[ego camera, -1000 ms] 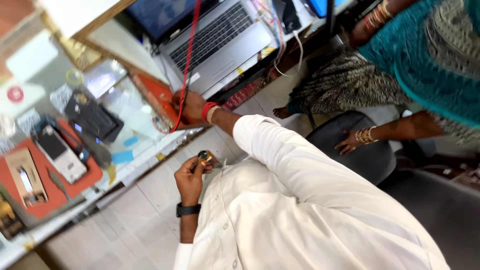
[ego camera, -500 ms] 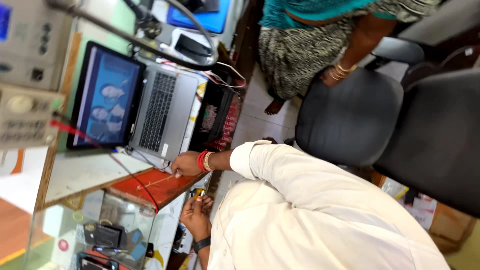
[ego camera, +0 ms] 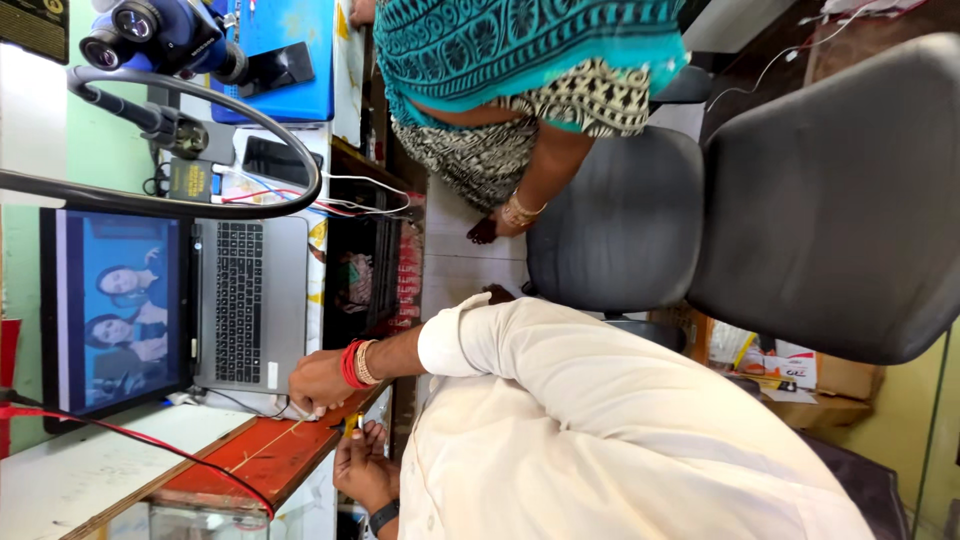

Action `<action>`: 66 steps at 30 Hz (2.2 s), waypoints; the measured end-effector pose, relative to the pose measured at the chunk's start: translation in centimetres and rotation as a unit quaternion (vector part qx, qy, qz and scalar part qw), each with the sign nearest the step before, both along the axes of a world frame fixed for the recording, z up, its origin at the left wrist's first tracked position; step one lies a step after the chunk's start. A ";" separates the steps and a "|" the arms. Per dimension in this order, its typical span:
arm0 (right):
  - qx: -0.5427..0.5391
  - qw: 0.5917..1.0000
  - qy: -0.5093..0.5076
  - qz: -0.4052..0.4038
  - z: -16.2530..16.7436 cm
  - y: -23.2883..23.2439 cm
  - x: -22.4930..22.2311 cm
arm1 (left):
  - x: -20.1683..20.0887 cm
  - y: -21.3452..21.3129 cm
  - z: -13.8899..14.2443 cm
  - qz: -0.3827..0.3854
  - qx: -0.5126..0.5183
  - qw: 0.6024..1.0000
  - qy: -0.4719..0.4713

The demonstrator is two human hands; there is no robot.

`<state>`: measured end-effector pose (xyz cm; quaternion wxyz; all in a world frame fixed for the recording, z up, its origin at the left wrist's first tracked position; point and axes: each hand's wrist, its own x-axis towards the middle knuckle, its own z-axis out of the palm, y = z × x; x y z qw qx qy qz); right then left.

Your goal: The person opens a small adhesive tube, then squeezes and spreads adhesive along the edge of a disassembled smartphone frame, rotating the phone to reach different sides while a customer sits nearby at the counter.

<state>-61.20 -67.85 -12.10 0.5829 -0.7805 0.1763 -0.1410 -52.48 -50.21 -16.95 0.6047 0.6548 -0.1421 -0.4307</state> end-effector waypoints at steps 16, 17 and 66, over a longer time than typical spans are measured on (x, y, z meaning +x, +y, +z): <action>-0.074 0.994 0.063 -0.044 0.2 1.1 4.6 | 3.3 -0.3 1.5 0.033 0.001 0.999 0.017; -0.055 0.997 0.029 -0.049 0.3 1.4 5.1 | 3.5 -0.3 1.8 0.038 0.004 0.999 0.018; 0.231 0.969 -0.084 -0.002 -2.4 7.0 10.3 | 8.0 5.0 0.0 0.075 -0.090 0.990 -0.077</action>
